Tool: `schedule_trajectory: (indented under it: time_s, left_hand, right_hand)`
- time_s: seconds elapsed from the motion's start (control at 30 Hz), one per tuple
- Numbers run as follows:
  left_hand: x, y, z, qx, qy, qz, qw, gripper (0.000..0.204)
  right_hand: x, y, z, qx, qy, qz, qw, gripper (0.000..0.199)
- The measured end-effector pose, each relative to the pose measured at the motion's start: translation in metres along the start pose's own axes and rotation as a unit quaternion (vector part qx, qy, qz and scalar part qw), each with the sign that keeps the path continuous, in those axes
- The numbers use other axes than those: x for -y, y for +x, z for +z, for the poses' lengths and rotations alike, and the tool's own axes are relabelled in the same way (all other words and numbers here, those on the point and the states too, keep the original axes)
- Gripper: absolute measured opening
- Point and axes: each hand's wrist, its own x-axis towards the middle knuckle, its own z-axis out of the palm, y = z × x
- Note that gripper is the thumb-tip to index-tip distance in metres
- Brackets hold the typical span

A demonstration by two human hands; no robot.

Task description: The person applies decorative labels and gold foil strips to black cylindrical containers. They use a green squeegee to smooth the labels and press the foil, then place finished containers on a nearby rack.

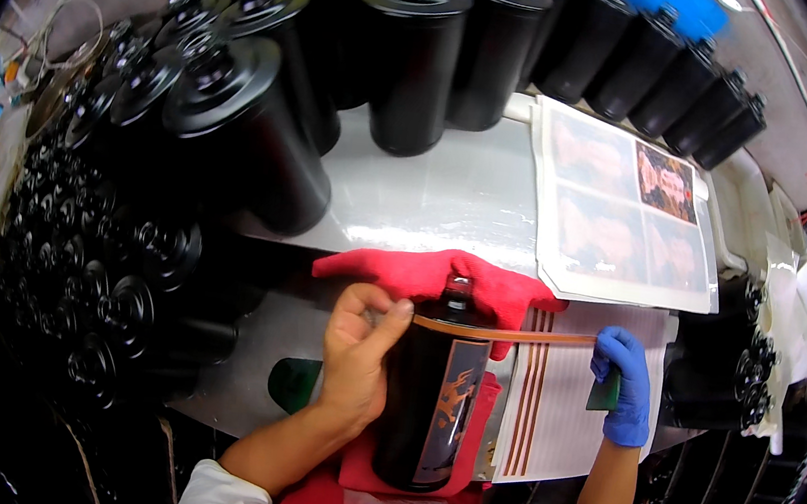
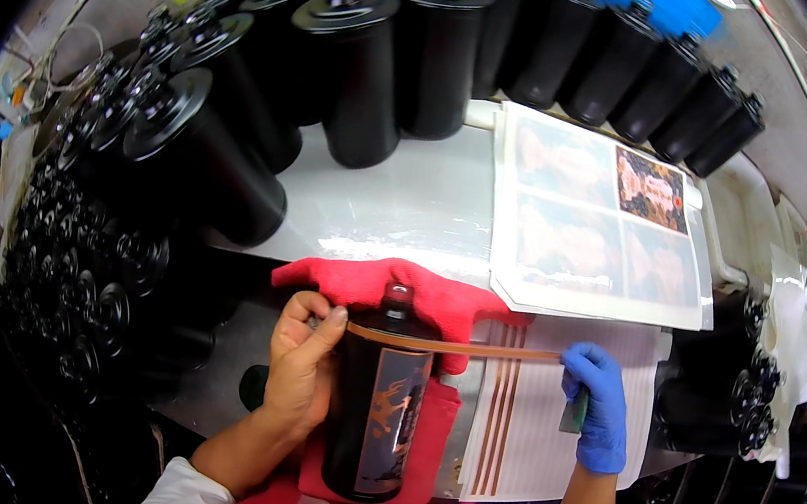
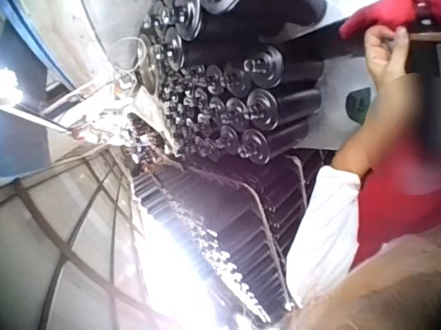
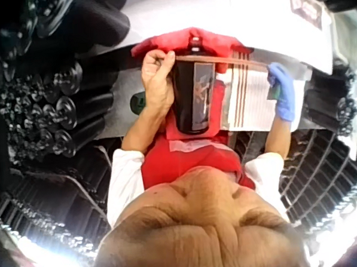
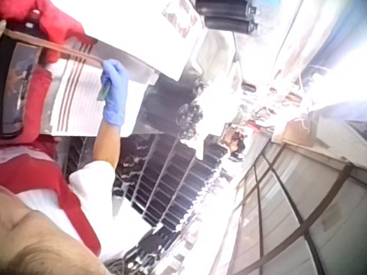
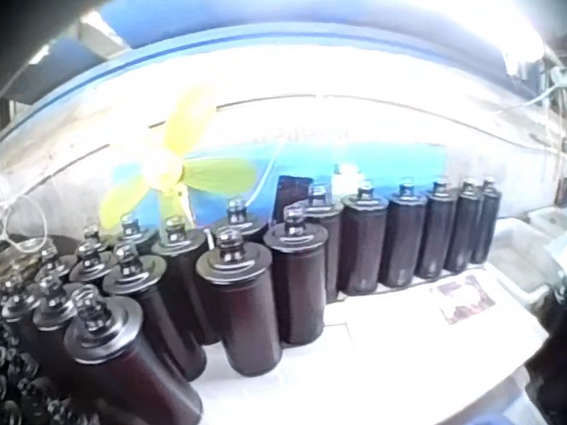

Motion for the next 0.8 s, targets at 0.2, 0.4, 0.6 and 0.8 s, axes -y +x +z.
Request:
schedule_trajectory:
  time_s: [0.2,0.4,0.6,0.8]
  left_hand:
    - [-0.016,-0.061,-0.005,0.27,0.508,0.415,0.705,0.037]
    - [-0.001,-0.092,-0.045,0.341,0.722,0.303,0.521,0.055]
    - [0.003,-0.082,-0.097,0.379,0.586,0.181,0.693,0.119]
    - [-0.023,-0.09,-0.059,0.308,0.664,0.276,0.623,0.115]
  right_hand:
    - [-0.01,0.016,-0.006,0.024,-0.04,0.035,0.998,0.014]
    - [-0.013,0.017,-0.002,0.045,-0.07,0.029,0.996,0.016]
    - [0.006,-0.003,0.029,0.089,-0.082,0.008,0.993,0.016]
    - [0.013,-0.009,0.043,0.087,-0.109,0.005,0.99,0.016]
